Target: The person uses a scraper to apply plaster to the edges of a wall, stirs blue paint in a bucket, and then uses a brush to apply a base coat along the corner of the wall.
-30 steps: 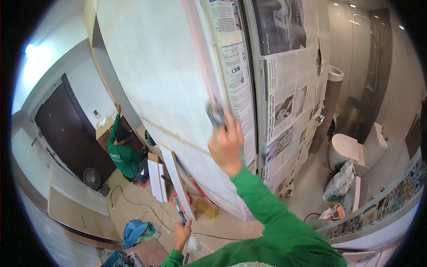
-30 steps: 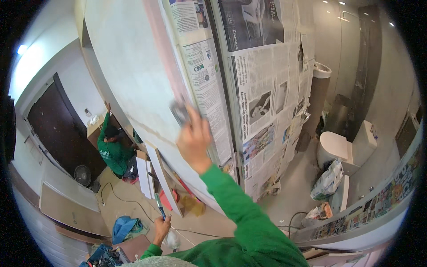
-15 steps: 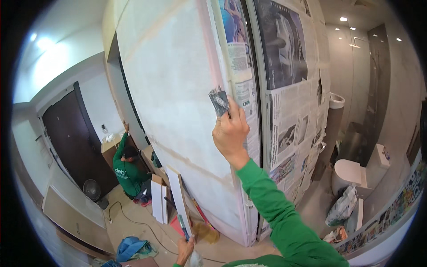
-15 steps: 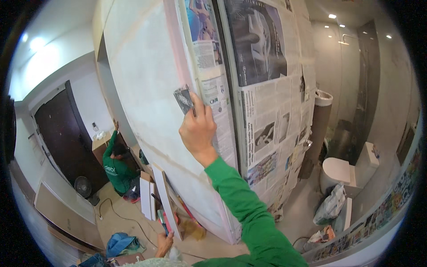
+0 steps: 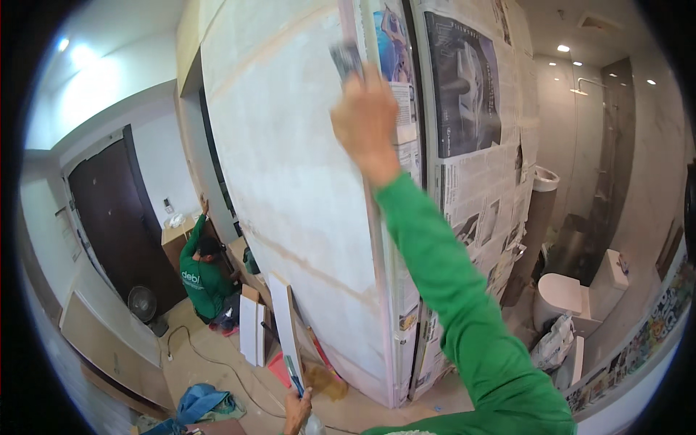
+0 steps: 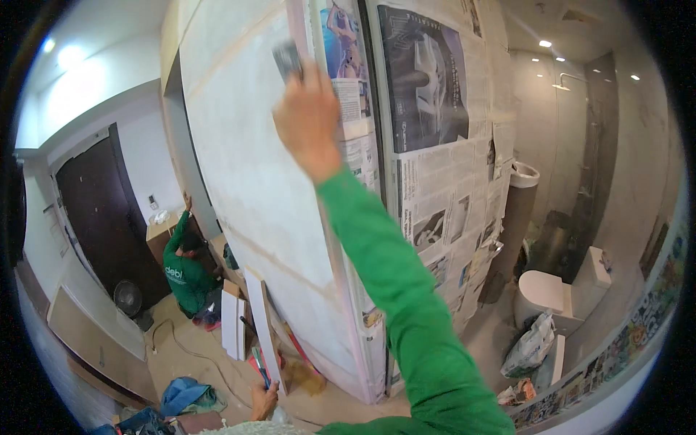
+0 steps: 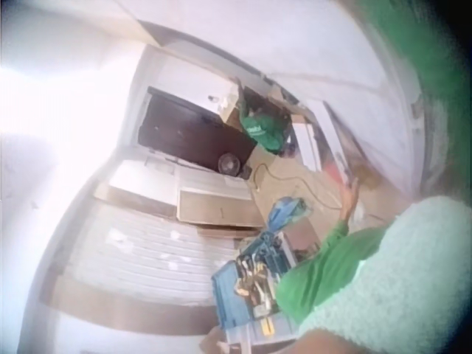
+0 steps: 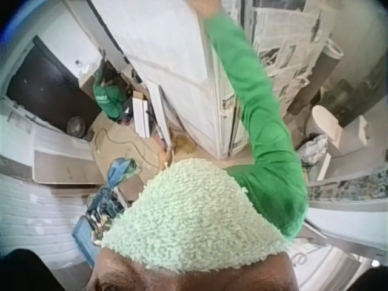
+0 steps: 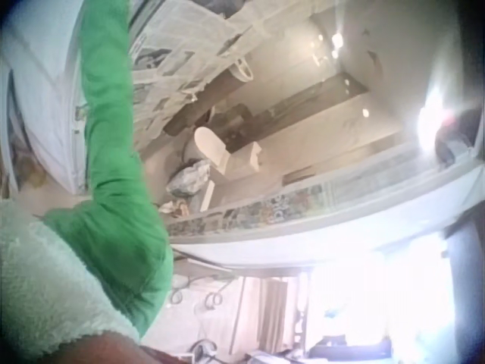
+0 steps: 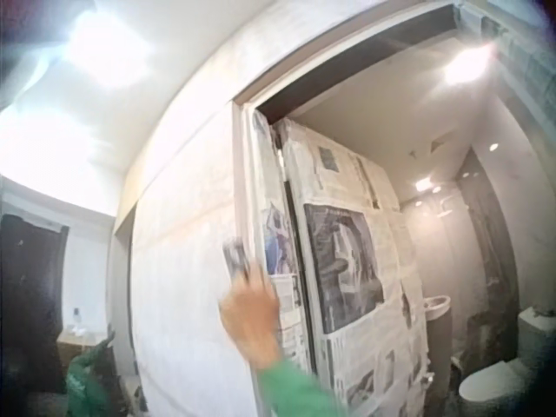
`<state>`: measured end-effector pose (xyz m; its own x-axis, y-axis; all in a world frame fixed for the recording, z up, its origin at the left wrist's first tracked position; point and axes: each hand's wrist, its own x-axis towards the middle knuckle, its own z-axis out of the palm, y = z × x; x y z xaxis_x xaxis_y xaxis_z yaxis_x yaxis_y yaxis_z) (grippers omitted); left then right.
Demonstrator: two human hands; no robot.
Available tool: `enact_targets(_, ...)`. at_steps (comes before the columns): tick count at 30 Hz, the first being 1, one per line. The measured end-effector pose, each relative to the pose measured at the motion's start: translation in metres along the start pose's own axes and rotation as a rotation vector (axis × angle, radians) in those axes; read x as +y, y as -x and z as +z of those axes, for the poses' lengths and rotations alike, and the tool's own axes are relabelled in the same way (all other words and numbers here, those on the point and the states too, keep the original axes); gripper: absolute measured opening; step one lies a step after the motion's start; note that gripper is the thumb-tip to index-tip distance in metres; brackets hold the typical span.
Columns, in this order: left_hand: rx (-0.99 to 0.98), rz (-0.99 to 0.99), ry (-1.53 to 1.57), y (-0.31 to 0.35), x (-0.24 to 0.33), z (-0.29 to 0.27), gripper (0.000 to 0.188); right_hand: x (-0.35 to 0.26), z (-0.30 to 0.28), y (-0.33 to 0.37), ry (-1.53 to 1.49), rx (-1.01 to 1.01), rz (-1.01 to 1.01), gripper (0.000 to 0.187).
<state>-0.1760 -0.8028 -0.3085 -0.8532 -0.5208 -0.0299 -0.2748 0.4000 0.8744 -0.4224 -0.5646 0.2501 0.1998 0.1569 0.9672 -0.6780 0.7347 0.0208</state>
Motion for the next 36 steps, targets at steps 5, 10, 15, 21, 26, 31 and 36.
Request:
enact_targets(5, -0.06, 0.123, -0.146, -0.015, 0.007, 0.032, 0.046, 0.032, 0.009, -0.107, 0.107, -0.059, -0.047, 0.014)
enact_targets(10, -0.061, 0.071, -0.058, 0.006, 0.022, 0.016, 0.044, 0.002, -0.065, 0.163, 0.032, -0.123, 0.16, 0.029)
enact_targets(15, -0.064, 0.109, 0.021, -0.001, -0.001, 0.023, 0.043, 0.0, -0.101, 0.118, -0.01, -0.193, 0.202, 0.022)
enact_targets(21, 0.04, 0.122, -0.08, -0.002, 0.003, 0.017, 0.042, 0.005, -0.037, 0.091, 0.007, 0.035, 0.046, 0.017)
enact_targets(26, 0.025, -0.076, 0.09, 0.007, -0.013, 0.023, 0.032, 0.021, 0.01, -0.086, 0.066, 0.056, -0.05, 0.011)
enact_targets(31, 0.061, -0.051, 0.179, -0.008, -0.035, 0.042, 0.035, 0.033, 0.019, -0.069, 0.112, 0.13, -0.123, 0.007)
enact_targets(36, 0.117, 0.069, 0.118, -0.005, 0.001, 0.033, 0.04, 0.011, -0.006, 0.04, 0.038, -0.009, -0.006, 0.017)
